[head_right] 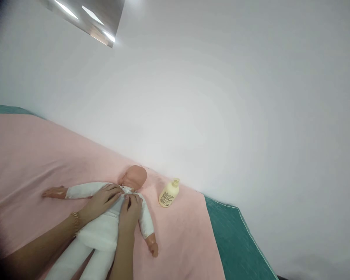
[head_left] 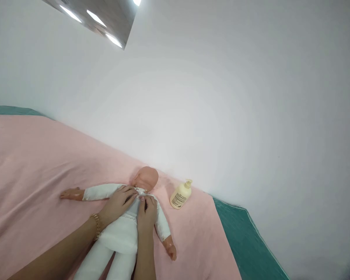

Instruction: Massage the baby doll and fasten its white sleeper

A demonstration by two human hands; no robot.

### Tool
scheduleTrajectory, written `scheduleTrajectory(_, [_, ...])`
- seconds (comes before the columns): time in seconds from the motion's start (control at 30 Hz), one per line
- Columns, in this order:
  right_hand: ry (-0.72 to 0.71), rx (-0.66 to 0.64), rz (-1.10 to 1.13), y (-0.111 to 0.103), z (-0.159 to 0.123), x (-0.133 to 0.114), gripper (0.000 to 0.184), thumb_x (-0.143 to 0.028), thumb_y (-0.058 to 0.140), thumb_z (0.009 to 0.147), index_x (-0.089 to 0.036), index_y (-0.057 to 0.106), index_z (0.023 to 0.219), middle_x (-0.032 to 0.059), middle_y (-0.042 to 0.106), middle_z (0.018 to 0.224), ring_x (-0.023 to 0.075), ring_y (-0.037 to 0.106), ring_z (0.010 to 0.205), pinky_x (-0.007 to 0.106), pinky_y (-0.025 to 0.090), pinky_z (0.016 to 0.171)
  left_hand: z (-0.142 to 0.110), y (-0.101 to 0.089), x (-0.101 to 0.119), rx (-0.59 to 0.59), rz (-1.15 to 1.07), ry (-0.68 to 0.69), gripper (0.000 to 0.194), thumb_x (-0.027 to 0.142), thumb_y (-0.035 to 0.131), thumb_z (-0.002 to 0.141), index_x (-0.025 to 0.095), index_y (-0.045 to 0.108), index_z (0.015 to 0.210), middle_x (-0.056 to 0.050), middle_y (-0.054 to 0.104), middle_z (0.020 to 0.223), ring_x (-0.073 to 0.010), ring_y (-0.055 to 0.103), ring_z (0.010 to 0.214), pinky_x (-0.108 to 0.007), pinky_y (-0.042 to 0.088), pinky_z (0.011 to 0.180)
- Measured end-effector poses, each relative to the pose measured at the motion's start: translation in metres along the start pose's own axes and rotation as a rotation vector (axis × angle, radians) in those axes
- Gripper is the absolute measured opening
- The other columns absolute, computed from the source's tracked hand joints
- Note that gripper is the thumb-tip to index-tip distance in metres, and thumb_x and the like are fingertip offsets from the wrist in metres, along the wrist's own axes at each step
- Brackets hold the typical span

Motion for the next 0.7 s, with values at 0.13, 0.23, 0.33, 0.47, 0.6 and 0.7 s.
scheduleTrajectory(0.13, [-0.038,0.010,0.012,-0.0001,-0.0011,-0.0003,0.024,-0.018,0.044,0.093,-0.019,0.068,0.095,0.0072,0.067,0.100,0.0220,0.057,0.099,0.034,0.040,0.091,-0.0007,0.0017,-0.0007,0.023,0.021,0.005,0.031,0.033,0.039,0.097,0.021,0.067,0.107,-0.007,0.066,0.112,-0.0237,0.055,0.107,-0.041,0.043,0.097])
scheduleTrajectory(0.23, [-0.016,-0.017,-0.056,0.0025,0.0005,0.0008,0.027,-0.017,0.043,0.093,-0.018,0.070,0.092,0.0086,0.068,0.098,0.0237,0.057,0.097,0.036,0.041,0.090,0.0005,0.0015,0.0010,-0.016,0.036,-0.024,0.032,0.032,0.038,0.098,0.020,0.068,0.102,-0.007,0.067,0.108,-0.0236,0.057,0.103,-0.042,0.043,0.096])
scheduleTrajectory(0.33, [0.002,-0.035,-0.121,0.0048,0.0025,0.0023,0.028,-0.017,0.042,0.093,-0.016,0.070,0.090,0.0096,0.069,0.095,0.0250,0.058,0.094,0.037,0.042,0.087,0.0017,0.0005,0.0026,-0.043,0.040,-0.046,0.033,0.031,0.037,0.098,0.019,0.068,0.098,-0.008,0.068,0.105,-0.0236,0.057,0.101,-0.042,0.043,0.094])
scheduleTrajectory(0.47, [-0.010,-0.033,-0.128,0.0046,0.0022,0.0034,0.027,-0.018,0.044,0.093,-0.017,0.071,0.090,0.0090,0.070,0.093,0.0244,0.059,0.092,0.036,0.043,0.086,0.0014,0.0012,0.0020,-0.042,0.034,-0.041,0.034,0.031,0.036,0.098,0.019,0.068,0.100,-0.008,0.068,0.104,-0.0232,0.057,0.099,-0.042,0.043,0.093])
scheduleTrajectory(0.6, [-0.075,0.007,-0.068,0.0024,-0.0007,0.0036,0.028,-0.021,0.043,0.094,-0.018,0.071,0.100,0.0093,0.069,0.103,0.0228,0.058,0.102,0.035,0.042,0.093,-0.0008,0.0043,-0.0024,0.022,0.036,-0.013,0.032,0.033,0.039,0.097,0.020,0.065,0.110,-0.008,0.066,0.114,-0.0238,0.056,0.105,-0.042,0.042,0.096])
scheduleTrajectory(0.7, [-0.086,0.017,-0.087,0.0027,-0.0018,0.0040,0.030,-0.024,0.043,0.095,-0.017,0.069,0.109,0.0115,0.067,0.111,0.0240,0.056,0.109,0.037,0.041,0.096,-0.0020,0.0069,-0.0054,0.044,0.053,-0.012,0.032,0.035,0.041,0.097,0.020,0.065,0.113,-0.008,0.066,0.116,-0.0241,0.055,0.108,-0.043,0.041,0.099])
Point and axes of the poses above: each hand's wrist, its own z-axis towards the middle knuckle, its own y-axis out of the palm, x = y × z, the point moved 2 cm from there along z, towards the middle knuckle
